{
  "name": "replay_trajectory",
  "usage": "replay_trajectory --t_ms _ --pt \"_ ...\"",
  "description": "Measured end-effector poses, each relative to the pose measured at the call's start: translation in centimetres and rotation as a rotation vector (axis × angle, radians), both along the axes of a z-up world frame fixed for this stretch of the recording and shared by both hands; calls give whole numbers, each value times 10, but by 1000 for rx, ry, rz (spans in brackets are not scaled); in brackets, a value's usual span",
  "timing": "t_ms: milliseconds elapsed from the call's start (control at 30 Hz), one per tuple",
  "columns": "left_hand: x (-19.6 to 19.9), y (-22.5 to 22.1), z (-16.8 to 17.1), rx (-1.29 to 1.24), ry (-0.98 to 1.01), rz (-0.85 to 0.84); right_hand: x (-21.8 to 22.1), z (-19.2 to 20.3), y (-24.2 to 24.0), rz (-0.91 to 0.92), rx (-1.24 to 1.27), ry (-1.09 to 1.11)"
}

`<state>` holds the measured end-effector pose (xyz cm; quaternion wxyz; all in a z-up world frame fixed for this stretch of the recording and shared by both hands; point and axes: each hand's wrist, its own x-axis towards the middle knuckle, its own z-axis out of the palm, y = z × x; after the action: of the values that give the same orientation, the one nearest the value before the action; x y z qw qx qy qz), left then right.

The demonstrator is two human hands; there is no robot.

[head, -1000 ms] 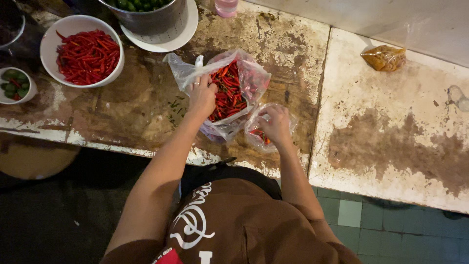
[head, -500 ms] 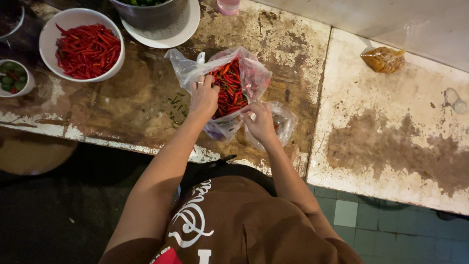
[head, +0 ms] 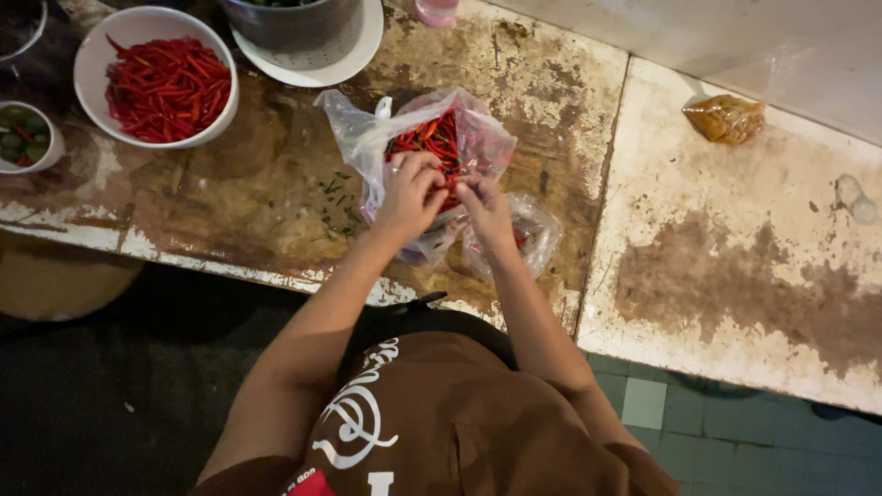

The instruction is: The person sorts red peppers by picking them from a large clear plastic bag and placing them into a smaller clear plastic bag on a workstation surface.

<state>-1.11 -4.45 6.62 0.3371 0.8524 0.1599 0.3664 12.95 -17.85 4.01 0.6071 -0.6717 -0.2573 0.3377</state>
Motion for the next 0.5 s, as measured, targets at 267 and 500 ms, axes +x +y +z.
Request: replay_trajectory --t_ms 267,500 --pt "-20 -17 22 -49 -78 168 6 0 3 -34 -42 -128" --pt "-22 -17 23 -57 -47 240 -7 20 9 -8 -114 -420"
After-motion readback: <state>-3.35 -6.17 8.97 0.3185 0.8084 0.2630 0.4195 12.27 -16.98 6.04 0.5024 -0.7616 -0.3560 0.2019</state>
